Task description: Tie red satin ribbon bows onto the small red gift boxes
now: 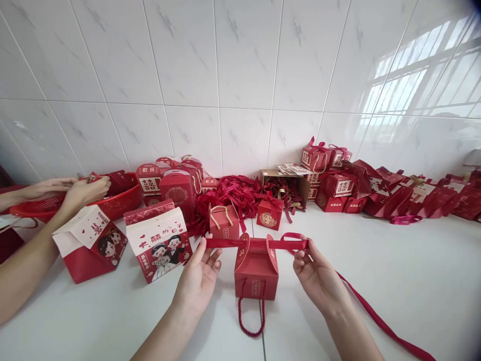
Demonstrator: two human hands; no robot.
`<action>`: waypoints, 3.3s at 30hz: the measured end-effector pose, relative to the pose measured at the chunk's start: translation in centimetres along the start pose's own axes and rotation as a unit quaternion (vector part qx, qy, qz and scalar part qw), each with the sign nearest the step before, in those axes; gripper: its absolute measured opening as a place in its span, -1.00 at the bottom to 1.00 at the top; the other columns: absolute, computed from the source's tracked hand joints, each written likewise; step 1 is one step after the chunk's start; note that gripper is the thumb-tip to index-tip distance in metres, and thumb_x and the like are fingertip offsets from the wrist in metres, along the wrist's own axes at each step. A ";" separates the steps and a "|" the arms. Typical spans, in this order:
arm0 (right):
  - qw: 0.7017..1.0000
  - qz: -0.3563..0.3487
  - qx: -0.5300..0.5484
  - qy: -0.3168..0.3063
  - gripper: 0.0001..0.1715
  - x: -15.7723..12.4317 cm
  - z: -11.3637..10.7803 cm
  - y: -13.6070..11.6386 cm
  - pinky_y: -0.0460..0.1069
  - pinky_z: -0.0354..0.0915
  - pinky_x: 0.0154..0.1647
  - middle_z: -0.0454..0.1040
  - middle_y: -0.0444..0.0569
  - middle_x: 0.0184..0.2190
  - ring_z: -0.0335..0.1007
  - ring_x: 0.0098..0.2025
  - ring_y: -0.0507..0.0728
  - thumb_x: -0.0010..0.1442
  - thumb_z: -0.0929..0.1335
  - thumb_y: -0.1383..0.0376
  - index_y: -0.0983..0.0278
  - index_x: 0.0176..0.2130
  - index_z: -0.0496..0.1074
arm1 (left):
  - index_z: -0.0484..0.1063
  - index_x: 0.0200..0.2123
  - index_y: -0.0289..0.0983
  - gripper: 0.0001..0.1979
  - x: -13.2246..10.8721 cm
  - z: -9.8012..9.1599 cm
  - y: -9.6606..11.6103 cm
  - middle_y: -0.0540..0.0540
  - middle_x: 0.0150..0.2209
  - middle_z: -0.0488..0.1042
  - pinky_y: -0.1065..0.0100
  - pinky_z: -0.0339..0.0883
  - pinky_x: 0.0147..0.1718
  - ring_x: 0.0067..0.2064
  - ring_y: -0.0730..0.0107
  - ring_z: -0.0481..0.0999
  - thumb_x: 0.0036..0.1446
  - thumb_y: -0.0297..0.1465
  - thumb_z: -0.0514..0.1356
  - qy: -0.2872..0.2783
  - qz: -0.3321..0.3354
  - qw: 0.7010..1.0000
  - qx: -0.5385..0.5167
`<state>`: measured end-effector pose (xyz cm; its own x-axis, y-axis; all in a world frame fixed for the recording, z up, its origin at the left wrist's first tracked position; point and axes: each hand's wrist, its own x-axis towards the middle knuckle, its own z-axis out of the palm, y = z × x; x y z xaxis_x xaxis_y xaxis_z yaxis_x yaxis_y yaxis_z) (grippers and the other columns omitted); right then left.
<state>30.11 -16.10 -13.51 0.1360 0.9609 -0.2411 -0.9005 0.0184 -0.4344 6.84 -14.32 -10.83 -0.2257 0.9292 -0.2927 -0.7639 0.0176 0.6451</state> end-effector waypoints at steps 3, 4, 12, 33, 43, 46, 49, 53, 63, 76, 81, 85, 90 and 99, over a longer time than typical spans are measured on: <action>0.994 -0.081 -0.075 -0.012 -0.77 0.1 0.2 -0.9 -0.19 0.39 -0.49 0.39 -0.16 -0.47 0.32 -0.48 -0.08 0.03 0.49 0.25 0.30 -0.27 0.54 | 0.38 -0.41 -0.29 -0.92 0.0 0.2 0.5 0.02 -0.46 0.40 0.51 0.32 -0.61 -0.44 0.46 0.51 0.13 -0.47 0.23 -0.014 0.032 0.999 0.034; 0.989 -0.105 -0.101 -0.012 -0.71 0.1 0.4 -1.2 -0.19 0.40 -0.47 0.41 -0.16 -0.46 0.32 -0.48 -0.08 -0.01 0.52 0.23 0.31 -0.26 0.55 | 0.38 -0.43 -0.29 -0.89 0.0 0.2 0.6 0.02 -0.47 0.39 0.50 0.33 -0.59 -0.43 0.44 0.52 0.12 -0.43 0.25 -0.017 0.040 0.998 0.043; 0.963 -0.182 -0.195 0.019 -0.67 -0.1 0.7 -2.5 -0.20 0.41 -0.42 0.44 -0.14 -0.51 0.34 -0.50 -0.07 -0.23 0.60 0.21 0.34 -0.47 0.54 | 0.44 -0.38 -0.26 -0.81 -0.1 -0.8 1.0 0.02 -0.42 0.46 0.49 0.38 -0.50 -0.41 0.47 0.51 -0.02 -0.30 0.35 -0.017 0.079 0.994 0.068; 0.776 -0.431 -0.436 -0.150 -0.79 -0.1 10.1 -4.5 -0.08 0.27 -0.44 0.48 -0.13 -0.49 0.36 -0.45 0.02 0.08 0.44 0.16 0.24 -0.32 0.49 | 0.60 -0.35 -0.26 -0.79 -0.8 8.5 6.5 -0.05 -0.38 0.57 0.42 0.30 -0.26 -0.31 0.39 0.47 -0.09 -0.29 0.38 -0.222 0.327 0.866 0.306; 0.787 -0.362 -0.418 -0.274 -0.78 0.3 14.5 -4.4 -0.09 0.32 -0.39 0.52 -0.11 -0.44 0.40 -0.41 0.01 0.07 0.44 0.16 0.27 -0.34 0.51 | 0.61 -0.33 -0.22 -0.80 -2.1 12.4 6.8 -0.07 -0.36 0.61 0.37 0.37 -0.26 -0.31 0.34 0.53 -0.02 -0.25 0.34 -0.304 0.324 0.829 0.341; 0.792 -0.355 -0.409 -0.281 -0.80 0.3 14.5 -4.7 -0.09 0.31 -0.35 0.52 -0.11 -0.43 0.39 -0.39 0.01 0.06 0.45 0.16 0.25 -0.38 0.52 | 0.61 -0.31 -0.21 -0.79 -2.1 12.5 6.5 -0.09 -0.31 0.62 0.36 0.39 -0.24 -0.29 0.33 0.55 -0.01 -0.24 0.33 -0.315 0.307 0.831 0.340; 0.800 -0.356 -0.399 -0.273 -0.82 0.4 14.3 -5.2 -0.08 0.31 -0.35 0.49 -0.13 -0.44 0.37 -0.38 0.01 0.05 0.45 0.15 0.23 -0.40 0.52 | 0.61 -0.29 -0.22 -0.77 -1.9 12.4 6.2 -0.12 -0.26 0.63 0.34 0.38 -0.18 -0.23 0.30 0.56 0.00 -0.22 0.32 -0.327 0.291 0.831 0.343; 0.805 -0.353 -0.401 -0.258 -0.76 0.5 14.0 -5.7 -0.06 0.31 -0.36 0.46 -0.12 -0.45 0.36 -0.40 0.02 0.02 0.46 0.11 0.23 -0.39 0.52 | 0.62 -0.32 -0.24 -0.75 -1.7 12.3 6.0 -0.12 -0.28 0.63 0.33 0.36 -0.14 -0.19 0.28 0.56 -0.03 -0.21 0.34 -0.325 0.276 0.845 0.322; 0.821 -0.361 -0.359 -0.259 -0.79 -0.7 14.5 -6.5 -0.08 0.33 -0.35 0.42 -0.15 -0.49 0.35 -0.41 0.00 0.03 0.47 0.15 0.23 -0.43 0.48 | 0.61 -0.33 -0.27 -0.76 -2.7 12.7 7.5 -0.13 -0.32 0.62 0.23 0.38 -0.11 -0.19 0.21 0.56 0.00 -0.22 0.32 -0.325 0.313 0.837 0.309; 0.838 -0.279 -0.378 -0.278 -0.70 -0.7 14.7 -5.4 -0.04 0.40 -0.40 0.53 -0.09 -0.45 0.47 -0.45 0.04 0.06 0.44 0.11 0.27 -0.33 0.38 | 0.54 -0.33 -0.27 -0.76 -3.1 12.5 6.6 -0.13 -0.35 0.60 0.29 0.39 -0.16 -0.22 0.25 0.56 0.14 -0.21 0.20 -0.367 0.291 0.806 0.361; 0.774 -0.310 -0.456 -0.311 -0.78 -1.4 15.0 -4.5 -0.11 0.24 -0.56 0.47 -0.13 -0.54 0.27 -0.59 -0.05 0.11 0.38 0.20 0.29 -0.28 0.51 | 0.56 -0.39 -0.27 -0.81 -3.7 13.2 6.3 -0.06 -0.53 0.54 0.36 0.37 -0.35 -0.44 0.36 0.50 0.09 -0.26 0.25 -0.413 0.274 0.744 0.448; 0.729 -0.321 -0.480 -0.367 -0.81 -1.7 14.5 -4.2 -0.08 0.28 -0.41 0.47 -0.09 -0.42 0.33 -0.43 0.00 0.13 0.36 0.24 0.27 -0.29 0.56 | 0.58 -0.38 -0.26 -0.88 -3.4 13.4 6.1 -0.07 -0.47 0.55 0.37 0.36 -0.43 -0.43 0.34 0.50 0.04 -0.36 0.26 -0.416 0.293 0.708 0.489; 0.666 -0.396 -0.518 -0.363 -0.82 -0.7 13.4 -4.1 -0.05 0.32 -0.32 0.47 -0.06 -0.43 0.38 -0.36 0.05 0.19 0.34 0.27 0.28 -0.34 0.53 | 0.49 -0.18 -0.27 -0.73 -2.7 12.9 6.5 0.02 -0.58 0.44 0.38 0.34 -0.42 -0.48 0.40 0.47 -0.03 -0.51 0.21 -0.415 0.197 0.757 0.464; 0.387 -0.614 -0.547 -0.418 -0.63 1.2 11.5 -4.5 0.00 0.40 -0.23 0.51 0.03 -0.22 0.41 -0.20 0.09 0.26 0.19 0.51 0.23 -0.15 0.49 | 0.47 -0.28 -0.33 -0.79 -1.9 11.6 5.4 -0.01 -0.46 0.44 0.36 0.34 -0.35 -0.40 0.44 0.43 -0.07 -0.53 0.21 -0.401 -0.018 0.879 0.258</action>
<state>29.56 -11.89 -1.91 -0.4088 0.1756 0.8956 0.4059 0.9139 0.0061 10.20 -11.66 1.38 0.4511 0.8817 0.1382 -0.3386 0.0258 0.9406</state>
